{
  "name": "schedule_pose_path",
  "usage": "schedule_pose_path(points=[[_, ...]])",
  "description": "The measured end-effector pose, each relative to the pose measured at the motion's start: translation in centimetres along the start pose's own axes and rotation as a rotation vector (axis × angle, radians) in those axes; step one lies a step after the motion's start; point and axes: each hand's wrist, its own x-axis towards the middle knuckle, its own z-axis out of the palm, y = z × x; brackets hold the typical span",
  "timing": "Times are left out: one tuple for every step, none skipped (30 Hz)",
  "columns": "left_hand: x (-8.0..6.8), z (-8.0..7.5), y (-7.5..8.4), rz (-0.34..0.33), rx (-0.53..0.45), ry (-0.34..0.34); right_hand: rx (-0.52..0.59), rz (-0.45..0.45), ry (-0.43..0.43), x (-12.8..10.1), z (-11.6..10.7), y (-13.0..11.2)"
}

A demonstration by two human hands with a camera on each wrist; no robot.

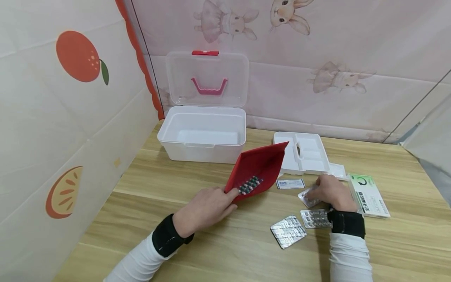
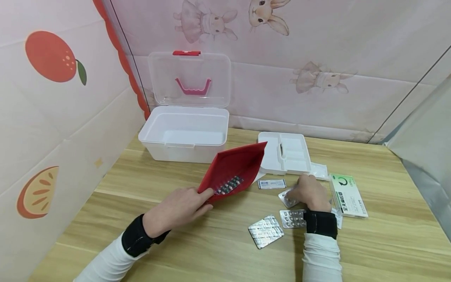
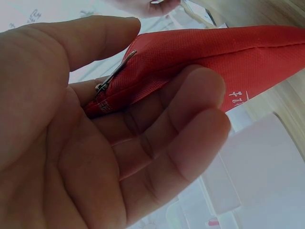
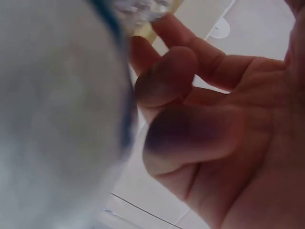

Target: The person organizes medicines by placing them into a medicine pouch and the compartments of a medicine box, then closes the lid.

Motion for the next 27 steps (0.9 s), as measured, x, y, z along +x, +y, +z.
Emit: schedule_pose_path(points=[[0.0, 0.0, 0.0, 0.0, -0.002, 0.0, 0.003, 0.005, -0.001, 0.0, 0.0, 0.0], [0.0, 0.0, 0.0, -0.001, -0.003, 0.0, 0.006, 0.009, -0.002, 0.0, 0.0, 0.0], [0.0, 0.0, 0.0, -0.001, -0.003, 0.001, 0.009, 0.015, -0.003, -0.1, 0.0, -0.1], [0.0, 0.0, 0.0, -0.001, -0.003, 0.001, 0.013, 0.021, -0.004, -0.1, 0.0, -0.1], [0.0, 0.0, 0.0, -0.001, -0.002, 0.001, 0.015, 0.027, -0.006, -0.1, -0.1, -0.1], [0.0, 0.0, 0.0, -0.002, -0.002, 0.0, 0.016, 0.029, -0.008, 0.0, -0.1, -0.1], [-0.1, 0.0, 0.0, -0.002, -0.003, 0.0, 0.017, 0.028, -0.007, 0.0, -0.1, -0.2], [-0.1, 0.0, 0.0, -0.003, -0.006, -0.001, 0.022, 0.025, -0.008, 0.0, -0.1, -0.2], [-0.1, 0.0, 0.0, -0.004, -0.008, -0.001, 0.025, 0.019, -0.008, 0.1, -0.1, -0.2], [-0.1, 0.0, 0.0, -0.003, -0.011, -0.002, 0.028, 0.007, -0.007, 0.1, -0.2, -0.1], [-0.1, 0.0, 0.0, -0.003, -0.015, -0.002, 0.03, -0.006, -0.006, 0.1, -0.2, -0.1], [-0.1, 0.0, 0.0, -0.003, -0.02, -0.002, 0.032, -0.025, -0.004, 0.2, -0.2, -0.1], [-0.1, -0.1, -0.1, -0.003, -0.024, -0.002, 0.034, -0.044, -0.004, 0.2, -0.2, 0.0], [-0.1, -0.1, -0.1, -0.003, -0.024, -0.001, 0.033, -0.067, -0.007, 0.2, -0.2, 0.1], [-0.1, -0.1, -0.2, -0.002, -0.02, 0.002, 0.026, -0.097, -0.008, 0.2, -0.3, 0.2], [-0.1, -0.1, -0.2, -0.001, -0.018, 0.006, 0.019, -0.131, -0.011, 0.2, -0.3, 0.3], [-0.1, -0.1, -0.3, 0.0, -0.014, 0.01, 0.013, -0.171, -0.011, 0.1, -0.4, 0.4], [-0.1, -0.1, -0.3, 0.0, -0.011, 0.014, 0.01, -0.213, -0.015, 0.1, -0.6, 0.5], [-0.1, -0.1, -0.4, 0.001, -0.007, 0.018, 0.008, -0.248, -0.018, -0.1, -0.7, 0.6], [-0.1, -0.1, -0.4, 0.001, -0.006, 0.02, 0.007, -0.287, -0.022, -0.2, -0.9, 0.7], [-0.1, -0.1, -0.4, 0.0, -0.008, 0.02, 0.013, -0.318, -0.028, -0.3, -1.1, 0.8], [-0.1, -0.1, -0.5, -0.002, -0.013, 0.018, 0.025, -0.344, -0.035, -0.5, -1.3, 0.9], [0.0, -0.1, -0.5, -0.002, -0.015, 0.017, 0.038, -0.368, -0.038, -0.7, -1.5, 1.0], [0.0, -0.1, -0.5, -0.004, -0.018, 0.015, 0.054, -0.385, -0.04, -0.9, -1.7, 1.1], [0.0, -0.1, -0.6, -0.005, -0.02, 0.013, 0.071, -0.4, -0.038, -1.1, -1.9, 1.3], [0.0, -0.1, -0.6, -0.006, -0.024, 0.012, 0.086, -0.412, -0.037, -1.3, -2.0, 1.4], [0.0, -0.1, -0.6, -0.006, -0.025, 0.013, 0.101, -0.419, -0.029, -1.4, -2.1, 1.6]])
